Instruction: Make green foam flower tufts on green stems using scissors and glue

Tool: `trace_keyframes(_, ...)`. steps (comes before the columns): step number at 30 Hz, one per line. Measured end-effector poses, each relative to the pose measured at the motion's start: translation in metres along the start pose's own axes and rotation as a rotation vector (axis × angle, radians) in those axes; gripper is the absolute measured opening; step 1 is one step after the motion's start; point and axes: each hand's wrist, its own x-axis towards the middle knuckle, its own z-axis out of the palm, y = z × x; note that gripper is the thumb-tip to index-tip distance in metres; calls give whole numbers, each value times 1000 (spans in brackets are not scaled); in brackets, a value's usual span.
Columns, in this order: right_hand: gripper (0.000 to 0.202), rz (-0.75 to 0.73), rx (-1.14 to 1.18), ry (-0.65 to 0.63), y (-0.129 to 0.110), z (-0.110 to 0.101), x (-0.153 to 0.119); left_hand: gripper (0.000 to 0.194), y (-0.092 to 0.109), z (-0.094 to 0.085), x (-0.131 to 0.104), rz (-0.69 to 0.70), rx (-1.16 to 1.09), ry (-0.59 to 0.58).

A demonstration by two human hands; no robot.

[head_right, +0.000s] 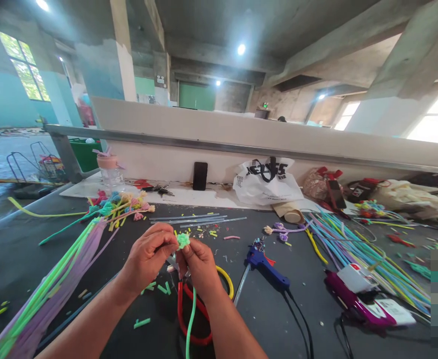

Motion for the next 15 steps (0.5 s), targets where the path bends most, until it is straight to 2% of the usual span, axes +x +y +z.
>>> trace_keyframes(4, 28, 50, 148, -14, 2, 3, 0, 15, 1, -3, 2, -10, -18, -30)
trace_keyframes(7, 24, 81, 262, -33, -3, 7, 0, 14, -2, -4, 2, -71, -85, -18)
trace_keyframes(9, 23, 108, 337, -64, -9, 8, -1, 12, -5, -4, 2, -162, -172, 73)
trace_keyframes(12, 23, 155, 440, -128, -18, 8, -2, 28, -8, -2, 0, -359, -359, 184)
trace_keyframes(15, 24, 185, 528, -189, -22, 5, -4, 36, -8, 4, -3, -518, -565, 101)
